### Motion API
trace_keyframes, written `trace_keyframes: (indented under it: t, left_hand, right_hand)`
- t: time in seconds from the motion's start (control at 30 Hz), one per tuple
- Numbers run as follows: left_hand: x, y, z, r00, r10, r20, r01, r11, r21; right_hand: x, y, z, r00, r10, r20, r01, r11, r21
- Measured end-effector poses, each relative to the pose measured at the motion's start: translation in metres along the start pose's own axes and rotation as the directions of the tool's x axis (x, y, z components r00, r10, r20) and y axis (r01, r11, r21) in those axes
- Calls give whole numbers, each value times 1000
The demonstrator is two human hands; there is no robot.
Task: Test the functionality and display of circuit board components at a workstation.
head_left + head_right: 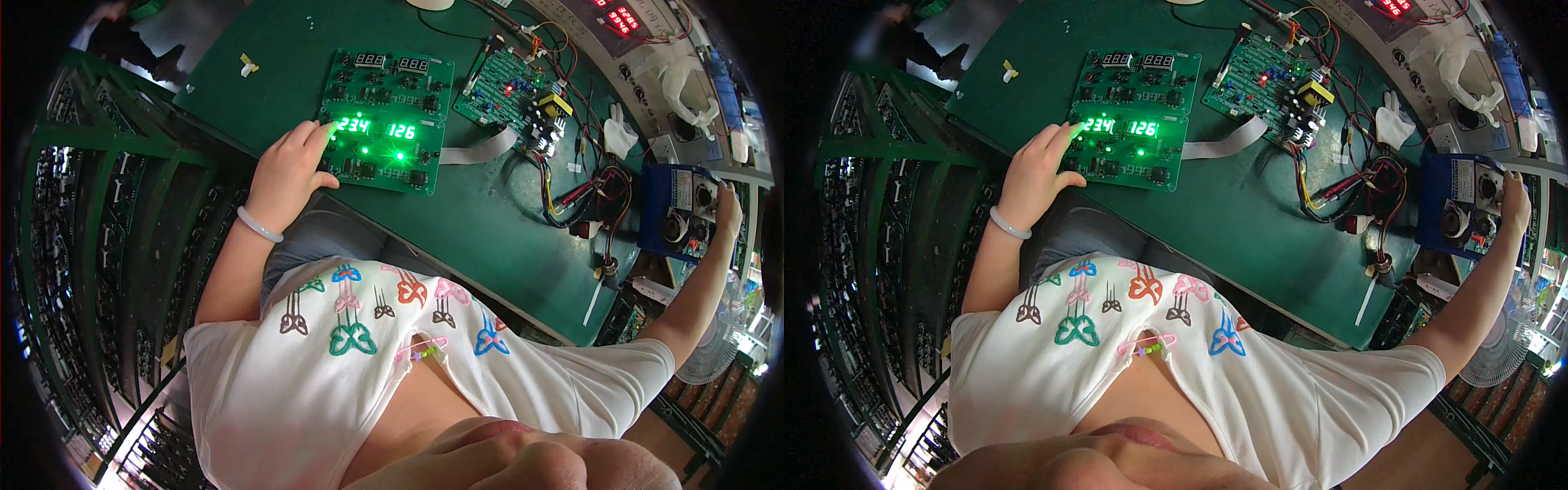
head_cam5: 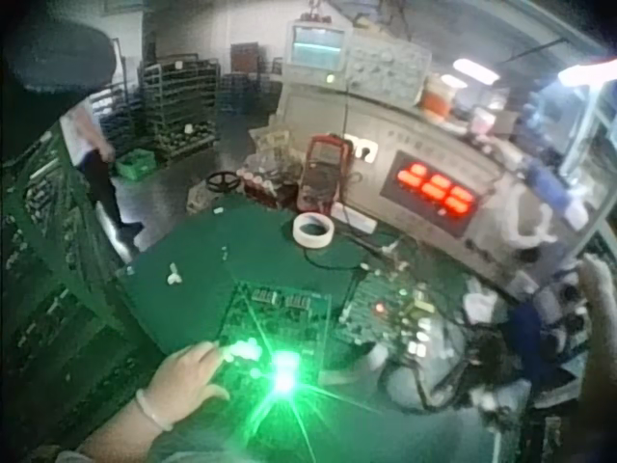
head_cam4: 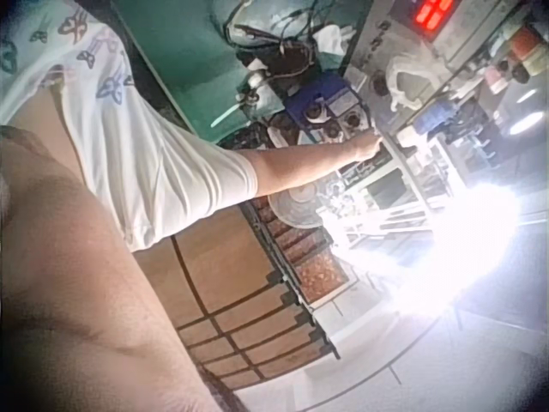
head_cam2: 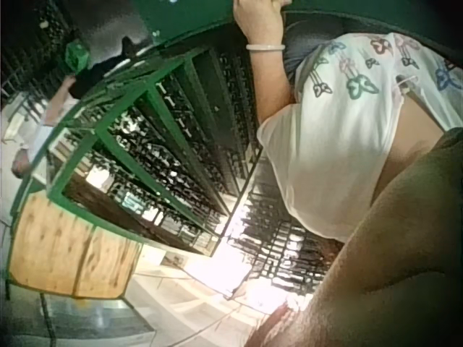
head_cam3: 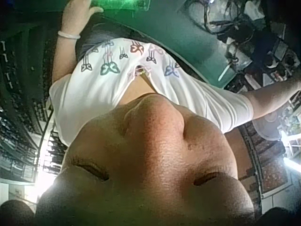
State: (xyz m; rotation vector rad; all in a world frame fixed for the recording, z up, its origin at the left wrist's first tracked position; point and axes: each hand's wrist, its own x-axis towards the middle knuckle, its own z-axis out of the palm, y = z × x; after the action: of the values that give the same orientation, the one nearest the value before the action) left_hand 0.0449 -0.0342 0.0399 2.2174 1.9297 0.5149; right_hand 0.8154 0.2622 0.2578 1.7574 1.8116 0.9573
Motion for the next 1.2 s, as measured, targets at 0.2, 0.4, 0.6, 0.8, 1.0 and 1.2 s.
trace_keyframes:
  t: [0.2, 0.4, 0.6, 0.8, 1.0, 1.2]
  left_hand:
    - [-1, -3, 4, 1000, 25, -6, -25, 1000, 10]
    - [-2, -5, 7, 998, 62, -31, -62, 998, -8]
    - [-2, -4, 6, 999, 32, -20, -32, 999, -9]
    - [-3, -6, 6, 1000, -9, -18, 8, 998, -69]
    - [-3, -5, 5, 999, -9, -46, 4, 993, -114]
    - [-4, -10, 6, 994, 81, -68, -88, 991, -104]
  right_hand:
    - [4, 11, 6, 991, 133, 4, -133, 987, 88]
    - [23, 37, 27, 959, 214, 188, -217, 976, -8]
    - [18, 22, 26, 865, 480, 145, -475, 877, -66]
    - [11, 3, 14, 724, 665, 182, -684, 727, 66]
    - [-5, -33, -24, 713, 666, 219, -693, 716, 79]
    - [-69, -172, -103, 855, 512, -81, -499, 855, 140]
